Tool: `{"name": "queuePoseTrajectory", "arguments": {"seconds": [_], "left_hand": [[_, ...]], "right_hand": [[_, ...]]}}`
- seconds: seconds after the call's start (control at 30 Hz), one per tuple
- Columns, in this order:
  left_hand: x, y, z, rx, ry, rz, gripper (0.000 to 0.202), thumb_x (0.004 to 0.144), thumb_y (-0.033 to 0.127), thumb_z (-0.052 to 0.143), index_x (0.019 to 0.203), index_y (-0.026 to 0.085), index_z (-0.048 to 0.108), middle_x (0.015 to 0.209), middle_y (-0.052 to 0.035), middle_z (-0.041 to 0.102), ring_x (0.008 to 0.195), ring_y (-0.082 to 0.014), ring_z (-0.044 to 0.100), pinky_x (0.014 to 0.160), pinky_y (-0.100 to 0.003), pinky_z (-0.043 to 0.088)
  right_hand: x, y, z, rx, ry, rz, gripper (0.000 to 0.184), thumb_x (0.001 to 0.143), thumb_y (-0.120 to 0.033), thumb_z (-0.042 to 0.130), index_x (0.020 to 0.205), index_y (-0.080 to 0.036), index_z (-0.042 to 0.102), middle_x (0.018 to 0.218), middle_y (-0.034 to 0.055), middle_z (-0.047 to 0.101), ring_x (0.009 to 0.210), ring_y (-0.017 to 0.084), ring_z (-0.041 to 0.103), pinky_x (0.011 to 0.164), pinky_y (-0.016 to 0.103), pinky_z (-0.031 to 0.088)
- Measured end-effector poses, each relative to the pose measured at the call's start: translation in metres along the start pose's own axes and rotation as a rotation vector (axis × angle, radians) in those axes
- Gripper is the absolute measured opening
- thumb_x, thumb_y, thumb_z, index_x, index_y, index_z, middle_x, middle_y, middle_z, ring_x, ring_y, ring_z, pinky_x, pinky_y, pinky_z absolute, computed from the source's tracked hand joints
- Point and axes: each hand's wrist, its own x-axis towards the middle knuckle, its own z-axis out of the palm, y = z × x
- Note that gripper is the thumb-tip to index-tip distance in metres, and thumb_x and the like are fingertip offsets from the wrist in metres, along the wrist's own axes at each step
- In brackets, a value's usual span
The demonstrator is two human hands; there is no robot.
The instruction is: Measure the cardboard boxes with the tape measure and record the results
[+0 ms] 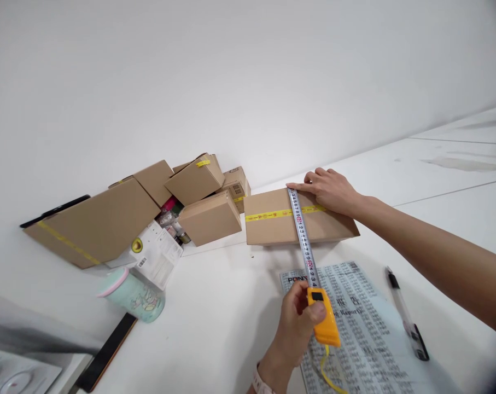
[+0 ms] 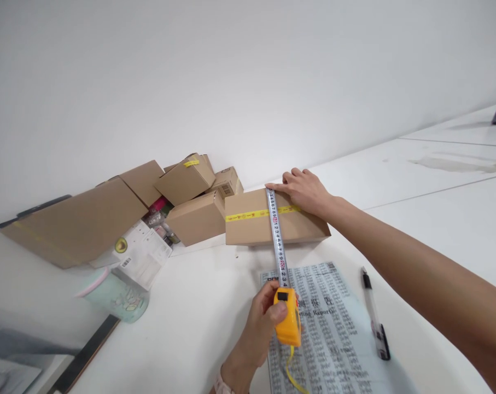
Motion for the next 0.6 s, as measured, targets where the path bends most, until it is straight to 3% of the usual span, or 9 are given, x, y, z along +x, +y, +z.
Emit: {"name": "queuePoseTrajectory", "arguments": {"seconds": [0.2, 0.47, 0.6], "left_hand": [[0.002, -0.001, -0.001, 0.061, -0.009, 0.013, 0.051, 0.068, 0.052, 0.080, 0.097, 0.018, 0.058, 0.088, -0.0036, 0.058, 0.076, -0.0153, 0.051, 0.075, -0.030, 0.044], [0.004, -0.004, -0.006, -0.003, -0.059, -0.014, 0.050, 0.067, 0.051, 0.081, 0.094, 0.017, 0.055, 0.088, -0.0048, 0.059, 0.070, -0.0137, 0.053, 0.067, -0.028, 0.045], [-0.010, -0.001, -0.006, -0.037, -0.021, -0.031, 0.049, 0.065, 0.050, 0.082, 0.094, 0.017, 0.059, 0.089, -0.0053, 0.058, 0.069, -0.0146, 0.055, 0.066, -0.031, 0.050]], "right_hand": [[-0.002, -0.002, 0.001, 0.012, 0.022, 0.017, 0.047, 0.096, -0.024, 0.037, 0.131, -0.042, 0.062, 0.096, 0.0103, 0.064, 0.085, 0.027, 0.047, 0.071, 0.039, 0.031], [-0.005, -0.003, -0.002, 0.001, 0.012, -0.009, 0.050, 0.094, -0.019, 0.037, 0.132, -0.040, 0.062, 0.096, 0.0103, 0.066, 0.084, 0.027, 0.048, 0.070, 0.038, 0.032], [-0.012, -0.010, -0.007, 0.026, 0.047, 0.070, 0.048, 0.100, -0.033, 0.030, 0.143, -0.032, 0.050, 0.094, 0.0105, 0.067, 0.086, 0.027, 0.049, 0.075, 0.039, 0.034]]}}
